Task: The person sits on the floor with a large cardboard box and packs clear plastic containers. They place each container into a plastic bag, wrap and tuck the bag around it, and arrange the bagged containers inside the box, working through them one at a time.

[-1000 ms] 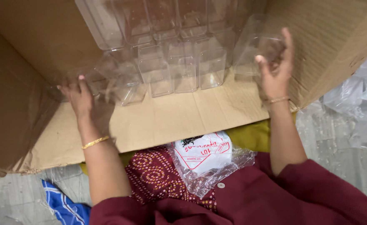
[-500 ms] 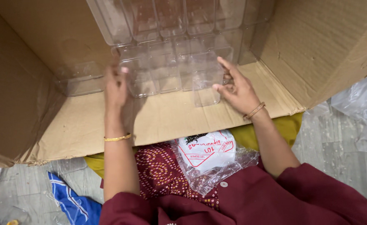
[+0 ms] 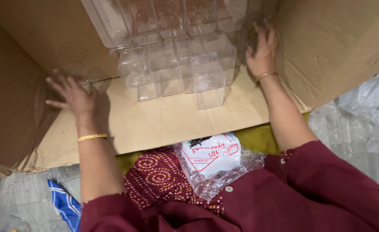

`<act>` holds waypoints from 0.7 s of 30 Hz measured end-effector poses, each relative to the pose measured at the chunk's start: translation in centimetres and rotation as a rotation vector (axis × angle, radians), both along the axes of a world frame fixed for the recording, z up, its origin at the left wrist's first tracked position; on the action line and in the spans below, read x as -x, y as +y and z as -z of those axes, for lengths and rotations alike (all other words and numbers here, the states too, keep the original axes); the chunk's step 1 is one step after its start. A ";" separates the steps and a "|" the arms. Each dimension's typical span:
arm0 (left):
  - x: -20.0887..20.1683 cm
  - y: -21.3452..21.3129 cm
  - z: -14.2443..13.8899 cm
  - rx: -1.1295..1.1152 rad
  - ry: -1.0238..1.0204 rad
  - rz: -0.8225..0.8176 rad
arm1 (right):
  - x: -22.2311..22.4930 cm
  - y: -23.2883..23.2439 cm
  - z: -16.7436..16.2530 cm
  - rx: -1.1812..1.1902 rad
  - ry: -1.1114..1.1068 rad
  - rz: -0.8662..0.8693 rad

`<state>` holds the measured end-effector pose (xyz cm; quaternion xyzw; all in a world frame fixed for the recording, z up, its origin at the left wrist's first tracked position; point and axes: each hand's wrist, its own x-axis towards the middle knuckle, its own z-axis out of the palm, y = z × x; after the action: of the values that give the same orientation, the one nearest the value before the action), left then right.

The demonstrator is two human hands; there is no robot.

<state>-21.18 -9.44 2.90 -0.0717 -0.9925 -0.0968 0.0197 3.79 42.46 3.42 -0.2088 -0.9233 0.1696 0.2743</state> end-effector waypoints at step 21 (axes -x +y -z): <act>-10.1 4.3 -5.2 -1.104 -0.156 0.305 | -0.3 0.7 0.4 0.117 0.076 0.093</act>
<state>-11.12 -5.17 8.12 -0.1856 -0.7718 -0.6073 -0.0331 4.08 43.15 3.07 -0.2603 -0.8901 0.2180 0.3040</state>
